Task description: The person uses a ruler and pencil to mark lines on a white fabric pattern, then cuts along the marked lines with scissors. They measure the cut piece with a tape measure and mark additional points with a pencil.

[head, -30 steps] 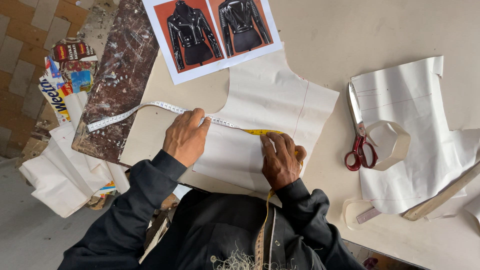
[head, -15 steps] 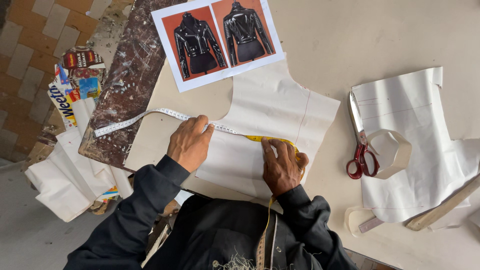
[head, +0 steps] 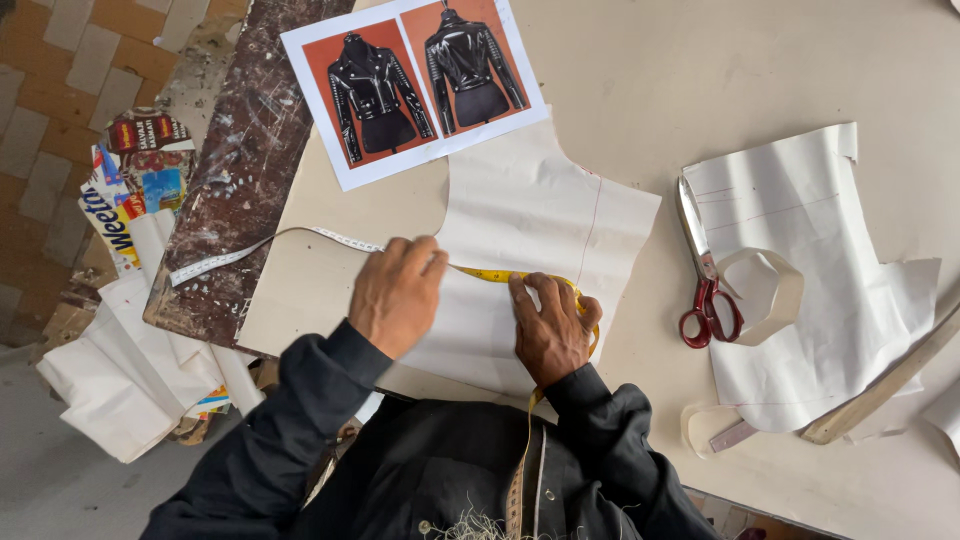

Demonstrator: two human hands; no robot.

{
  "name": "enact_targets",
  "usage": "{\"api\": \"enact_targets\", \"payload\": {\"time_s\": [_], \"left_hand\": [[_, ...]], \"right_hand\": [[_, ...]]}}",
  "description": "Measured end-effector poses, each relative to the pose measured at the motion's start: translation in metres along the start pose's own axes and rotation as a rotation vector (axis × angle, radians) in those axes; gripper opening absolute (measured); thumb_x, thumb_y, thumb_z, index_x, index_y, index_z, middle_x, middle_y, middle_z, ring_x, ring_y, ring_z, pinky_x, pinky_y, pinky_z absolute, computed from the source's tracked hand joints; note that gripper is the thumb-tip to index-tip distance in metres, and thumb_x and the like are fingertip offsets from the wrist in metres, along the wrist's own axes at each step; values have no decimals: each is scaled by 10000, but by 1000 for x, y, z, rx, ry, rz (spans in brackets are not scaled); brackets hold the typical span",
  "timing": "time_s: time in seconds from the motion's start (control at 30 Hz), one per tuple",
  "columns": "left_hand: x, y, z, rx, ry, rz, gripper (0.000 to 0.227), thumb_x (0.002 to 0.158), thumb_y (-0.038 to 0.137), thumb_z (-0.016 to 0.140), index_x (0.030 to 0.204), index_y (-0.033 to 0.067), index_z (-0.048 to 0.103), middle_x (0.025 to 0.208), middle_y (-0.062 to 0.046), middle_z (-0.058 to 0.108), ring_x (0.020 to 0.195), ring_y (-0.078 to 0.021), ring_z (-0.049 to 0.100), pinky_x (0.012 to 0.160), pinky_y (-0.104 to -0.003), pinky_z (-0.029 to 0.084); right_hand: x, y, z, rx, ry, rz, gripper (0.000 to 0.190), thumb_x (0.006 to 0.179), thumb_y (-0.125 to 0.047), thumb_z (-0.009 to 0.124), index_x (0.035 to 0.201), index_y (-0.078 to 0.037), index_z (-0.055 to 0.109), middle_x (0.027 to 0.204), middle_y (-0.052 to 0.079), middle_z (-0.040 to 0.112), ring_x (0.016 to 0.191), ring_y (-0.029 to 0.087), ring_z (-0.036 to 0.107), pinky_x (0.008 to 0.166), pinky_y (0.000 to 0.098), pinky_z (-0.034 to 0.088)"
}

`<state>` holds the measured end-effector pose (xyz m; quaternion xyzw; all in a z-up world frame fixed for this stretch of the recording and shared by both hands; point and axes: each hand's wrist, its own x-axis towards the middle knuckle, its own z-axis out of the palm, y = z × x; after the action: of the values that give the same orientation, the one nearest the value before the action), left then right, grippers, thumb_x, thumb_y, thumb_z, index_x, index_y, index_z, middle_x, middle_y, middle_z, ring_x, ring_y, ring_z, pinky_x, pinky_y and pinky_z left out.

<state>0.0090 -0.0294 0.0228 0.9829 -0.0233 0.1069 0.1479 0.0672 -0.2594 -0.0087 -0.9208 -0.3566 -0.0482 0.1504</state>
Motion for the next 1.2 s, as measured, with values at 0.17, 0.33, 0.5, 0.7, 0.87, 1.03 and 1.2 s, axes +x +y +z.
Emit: {"api": "enact_targets", "payload": {"time_s": [0.17,0.33,0.5,0.7,0.87,1.03,1.2], "left_hand": [[-6,55,42,-218,-36,109,275,901,46,642,1168,-3,689,1148,-66,639,969,-258,607,793,-377,535],[-14,60,70,-196,17,36,523,827,6,618,1349,-12,594,1342,-103,588,1147,-279,582,920,-384,520],[-23,59,78,-170,-39,3,699,740,60,654,1430,29,546,1420,-104,530,1192,-328,522,920,-453,470],[-22,62,79,-169,-9,-20,688,729,85,669,1411,65,575,1422,-75,535,1227,-318,514,958,-473,456],[-16,69,73,-101,73,33,658,681,96,671,1337,57,640,1361,-81,606,1192,-317,567,1005,-474,476],[-25,75,77,-6,54,-14,579,788,115,628,1366,134,664,1421,-22,601,1268,-311,537,1057,-484,466],[-27,72,89,41,74,28,551,838,127,606,1384,132,682,1444,-2,595,1292,-272,535,1095,-431,449]], "right_hand": [[-2,-3,3,21,17,26,452,862,-51,662,1307,-130,674,1232,8,616,1186,201,578,942,497,313],[-5,3,0,84,31,48,495,810,-19,670,1292,-133,686,1232,-6,624,1155,188,582,948,487,330],[-8,10,2,184,81,23,513,772,19,671,1262,-130,708,1258,0,618,1174,203,581,958,436,365],[-18,15,0,100,129,7,463,748,-24,692,1205,-96,707,1358,61,594,1267,300,509,943,499,348],[-14,18,-15,74,38,42,482,779,-52,637,1251,-128,697,1410,35,585,1332,293,487,991,560,336],[-51,40,-42,188,56,78,417,867,-115,693,1282,-152,681,1370,46,612,1360,277,504,1050,524,378],[-130,153,-94,235,483,412,327,870,-31,764,1183,-109,711,1151,74,711,1034,261,708,891,339,582]]}}
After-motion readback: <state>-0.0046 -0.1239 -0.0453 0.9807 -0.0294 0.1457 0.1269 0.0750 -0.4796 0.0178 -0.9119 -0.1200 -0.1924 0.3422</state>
